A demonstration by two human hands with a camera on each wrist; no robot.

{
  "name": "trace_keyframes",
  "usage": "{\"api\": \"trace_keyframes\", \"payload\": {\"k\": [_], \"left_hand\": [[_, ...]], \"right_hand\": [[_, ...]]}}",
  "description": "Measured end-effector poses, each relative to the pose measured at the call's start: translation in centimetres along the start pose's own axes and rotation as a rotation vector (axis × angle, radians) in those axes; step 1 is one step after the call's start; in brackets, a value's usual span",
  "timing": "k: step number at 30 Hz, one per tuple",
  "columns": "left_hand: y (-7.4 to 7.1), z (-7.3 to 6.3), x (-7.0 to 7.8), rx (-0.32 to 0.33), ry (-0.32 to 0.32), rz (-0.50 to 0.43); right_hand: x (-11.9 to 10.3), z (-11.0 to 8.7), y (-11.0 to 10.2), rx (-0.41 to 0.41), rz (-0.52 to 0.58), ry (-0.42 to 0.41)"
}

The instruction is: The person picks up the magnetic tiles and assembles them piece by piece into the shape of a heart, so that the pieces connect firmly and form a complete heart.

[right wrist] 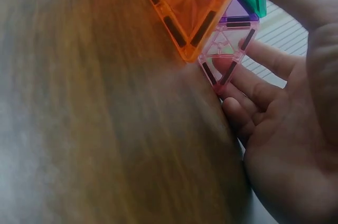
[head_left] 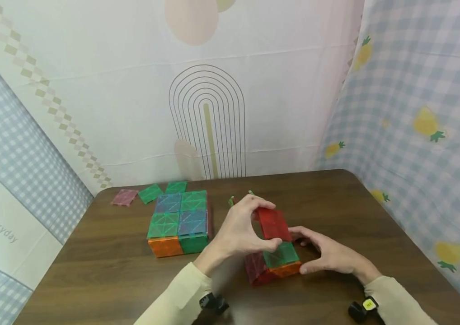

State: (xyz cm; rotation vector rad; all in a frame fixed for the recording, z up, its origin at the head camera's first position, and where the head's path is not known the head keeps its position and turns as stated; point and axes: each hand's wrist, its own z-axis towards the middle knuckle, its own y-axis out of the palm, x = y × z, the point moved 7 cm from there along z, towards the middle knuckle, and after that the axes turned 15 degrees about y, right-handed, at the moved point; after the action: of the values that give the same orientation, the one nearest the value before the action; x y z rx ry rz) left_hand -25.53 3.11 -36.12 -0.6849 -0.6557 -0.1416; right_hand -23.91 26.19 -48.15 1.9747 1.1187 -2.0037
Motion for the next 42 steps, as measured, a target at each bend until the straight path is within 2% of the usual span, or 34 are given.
{"api": "trace_keyframes", "payload": {"k": [4,9,12,16,19,24,27,31,36,39,42], "left_hand": [[2.2,0.7,0.1,-0.067,-0.034,0.048],[4.8,1.3,0.3,-0.138,-0.037,0.109],[5.8,1.5,0.4,-0.159,-0.062,0.183],[6.3,1.3,0.3,-0.178,-0.119,0.342],[6.7,1.2,0.1,-0.183,-0.138,0.407],[7.3,0.9,-0.2,-0.210,-0.145,0.405],[7.1,0.5,-0.3,-0.231,-0.160,0.378],[5.8,-0.9,-0.5,-0.243,-0.195,0.355],[3.8,-4.6,-1.2,-0.289,-0.254,0.372],[3.3,-6.7,-1.9,-0.318,-0.276,0.380],[3.1,-8.0,-2.5,-0.324,-0.283,0.380]], "right_hand": [[0.3,-0.2,0.1,0.030,-0.038,0.032],[0.2,-0.5,0.1,0.000,0.016,0.028],[0.1,-0.6,0.0,-0.008,0.032,0.036],[0.0,-0.5,-0.1,0.011,-0.004,0.044],[-0.1,-0.5,-0.3,0.017,0.005,0.027],[-0.2,-0.5,-0.4,0.010,0.076,-0.007],[-0.1,-0.5,-0.4,0.009,0.087,-0.006],[0.0,-0.6,-0.4,0.007,0.079,0.005],[0.3,-0.7,-0.6,0.019,0.036,0.018],[0.7,-0.7,-0.7,0.027,0.035,0.048],[0.8,-0.6,-0.6,0.025,0.039,0.043]]}}
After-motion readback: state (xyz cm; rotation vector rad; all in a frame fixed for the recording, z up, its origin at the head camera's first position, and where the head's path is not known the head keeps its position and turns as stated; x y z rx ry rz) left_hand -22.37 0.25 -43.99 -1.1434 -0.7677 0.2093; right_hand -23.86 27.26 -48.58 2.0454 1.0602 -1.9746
